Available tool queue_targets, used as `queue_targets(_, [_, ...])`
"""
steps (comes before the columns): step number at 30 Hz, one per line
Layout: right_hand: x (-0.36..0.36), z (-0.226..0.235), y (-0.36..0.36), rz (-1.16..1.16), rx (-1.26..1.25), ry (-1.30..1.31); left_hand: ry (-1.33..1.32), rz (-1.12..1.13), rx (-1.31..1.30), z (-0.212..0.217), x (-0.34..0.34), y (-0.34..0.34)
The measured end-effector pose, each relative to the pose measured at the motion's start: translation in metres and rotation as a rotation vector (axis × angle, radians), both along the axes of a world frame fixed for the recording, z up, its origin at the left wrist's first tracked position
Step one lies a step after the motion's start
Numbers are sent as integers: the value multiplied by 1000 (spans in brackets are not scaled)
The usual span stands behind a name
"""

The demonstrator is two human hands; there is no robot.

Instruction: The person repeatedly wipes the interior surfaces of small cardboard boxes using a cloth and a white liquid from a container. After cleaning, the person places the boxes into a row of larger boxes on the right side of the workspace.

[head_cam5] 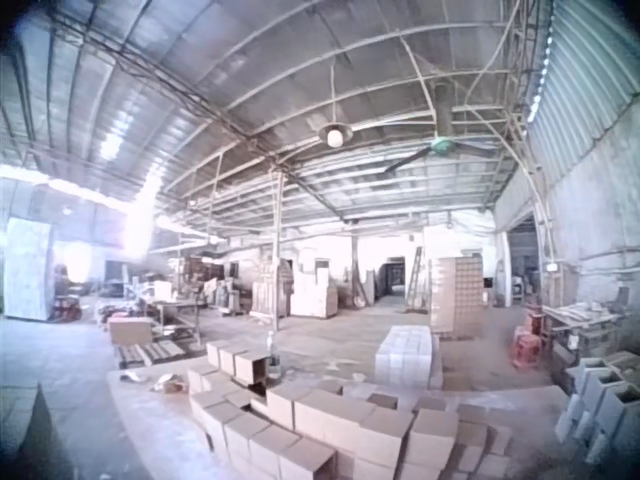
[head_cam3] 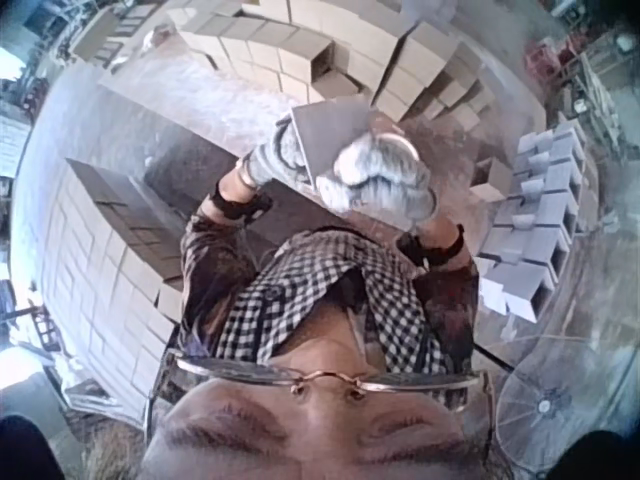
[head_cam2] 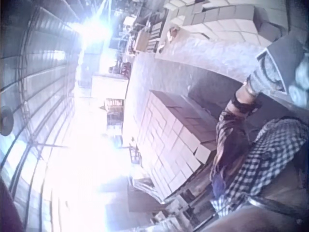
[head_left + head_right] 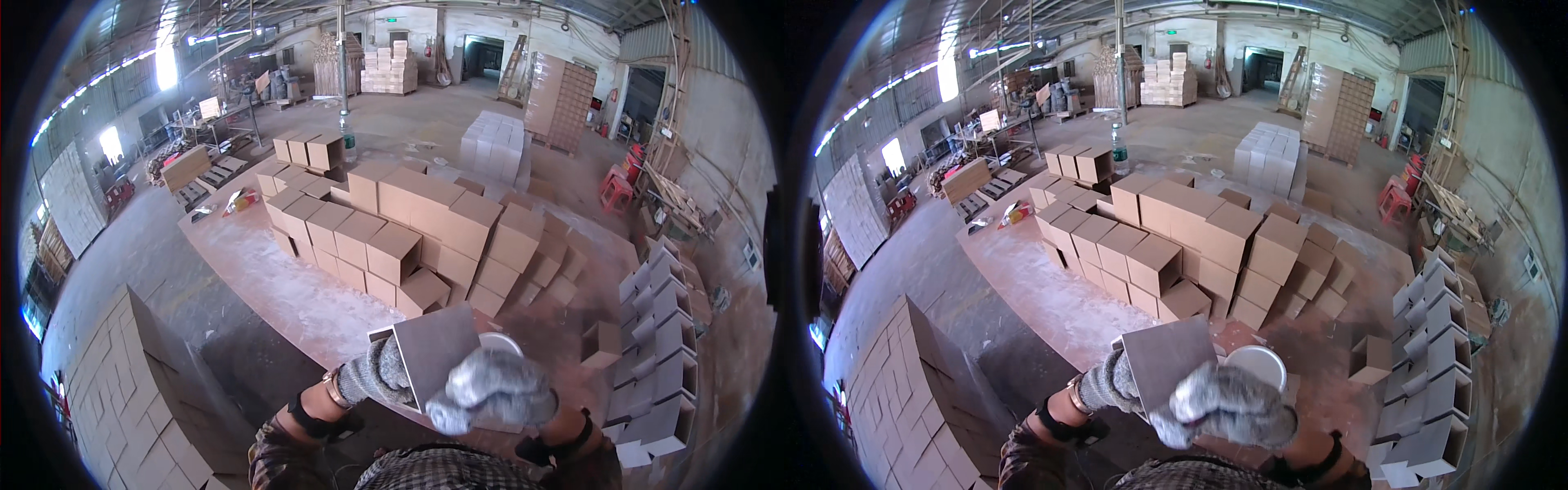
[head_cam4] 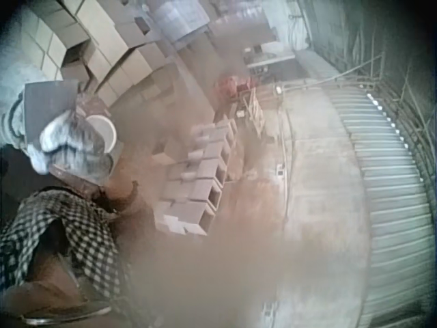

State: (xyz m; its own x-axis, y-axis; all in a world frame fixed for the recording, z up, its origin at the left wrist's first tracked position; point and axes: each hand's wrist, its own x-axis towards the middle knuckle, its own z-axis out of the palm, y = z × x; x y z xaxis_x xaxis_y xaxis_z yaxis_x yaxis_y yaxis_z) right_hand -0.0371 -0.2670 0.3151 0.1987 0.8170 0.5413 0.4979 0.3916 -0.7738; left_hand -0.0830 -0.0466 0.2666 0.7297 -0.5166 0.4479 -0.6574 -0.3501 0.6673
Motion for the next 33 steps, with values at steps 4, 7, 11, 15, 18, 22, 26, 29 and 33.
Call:
queue_targets(4, [-23, -50, -34, -8, -93, 395, -173, 109, 63, -31, 11, 23])
queue_targets(7, [-16, -61, -35, -39, 223, 411, 143, 30, -221, -42, 17, 28])
queue_targets(11, [-16, -63, -34, -175, 570, 800, 296, 5, -276, -35, 13, 26])
queue_targets(15, [-9, -61, -35, -336, 613, 748, 210, -40, -208, -32, 23, 20])
queue_targets(18, [20, -72, -54, -48, 598, 1227, -253, 45, 241, 13, 25, -9])
queue_targets(22, [27, -19, -7, -106, 398, 718, -294, 115, 296, 8, 9, -1])
queue_targets(26, [34, -9, 1, -370, 322, 503, -349, 178, 283, -7, 8, -1])
queue_targets(29, [40, -20, 0, -174, 479, 621, -405, 267, 287, -14, 6, 7])
queue_targets(33, [78, -105, -28, 111, 627, 1233, -509, 374, 268, -13, 16, 6])
